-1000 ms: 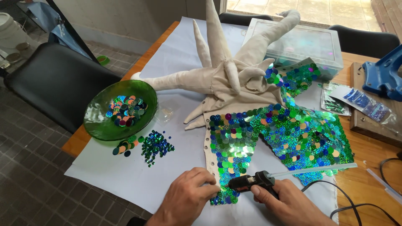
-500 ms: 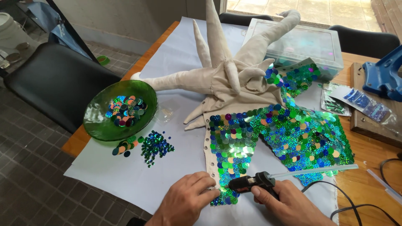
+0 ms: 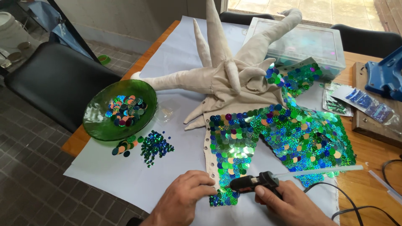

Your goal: Decorating a fabric costume piece by gluing sequins onto it using a hot glue gun

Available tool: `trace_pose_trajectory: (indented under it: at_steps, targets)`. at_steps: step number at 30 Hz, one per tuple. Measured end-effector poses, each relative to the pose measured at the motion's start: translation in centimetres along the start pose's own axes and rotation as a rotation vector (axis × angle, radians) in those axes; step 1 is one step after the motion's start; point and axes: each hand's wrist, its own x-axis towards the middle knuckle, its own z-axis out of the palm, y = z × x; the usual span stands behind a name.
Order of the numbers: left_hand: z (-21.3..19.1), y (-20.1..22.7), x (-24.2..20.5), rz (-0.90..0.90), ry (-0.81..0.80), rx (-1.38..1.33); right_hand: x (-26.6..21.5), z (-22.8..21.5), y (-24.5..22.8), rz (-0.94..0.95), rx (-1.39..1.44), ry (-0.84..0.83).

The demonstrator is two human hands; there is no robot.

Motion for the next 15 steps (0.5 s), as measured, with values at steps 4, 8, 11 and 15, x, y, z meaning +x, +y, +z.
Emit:
trace_pose_trajectory:
  at_steps: [4,8,11,15]
  targets:
    - [-1.8,1.0,-0.5,-0.262,0.097,-0.302,0.2,-0.1,0.5,0.031,0.105,0.008]
    - [-4.4,-1.3,-1.8,-0.291,0.356,-0.069,0.3,-0.1,0.3,0.048,0.248,0.016]
    - [-6.9,-4.3,-3.5,-0.396,0.449,0.214,-0.2,-0.4,-1.6,0.177,0.273,0.043]
    - [-9.4,-6.6,-4.1,-0.759,0.305,0.417,0.0,-0.5,-2.0,0.248,0.076,0.016]
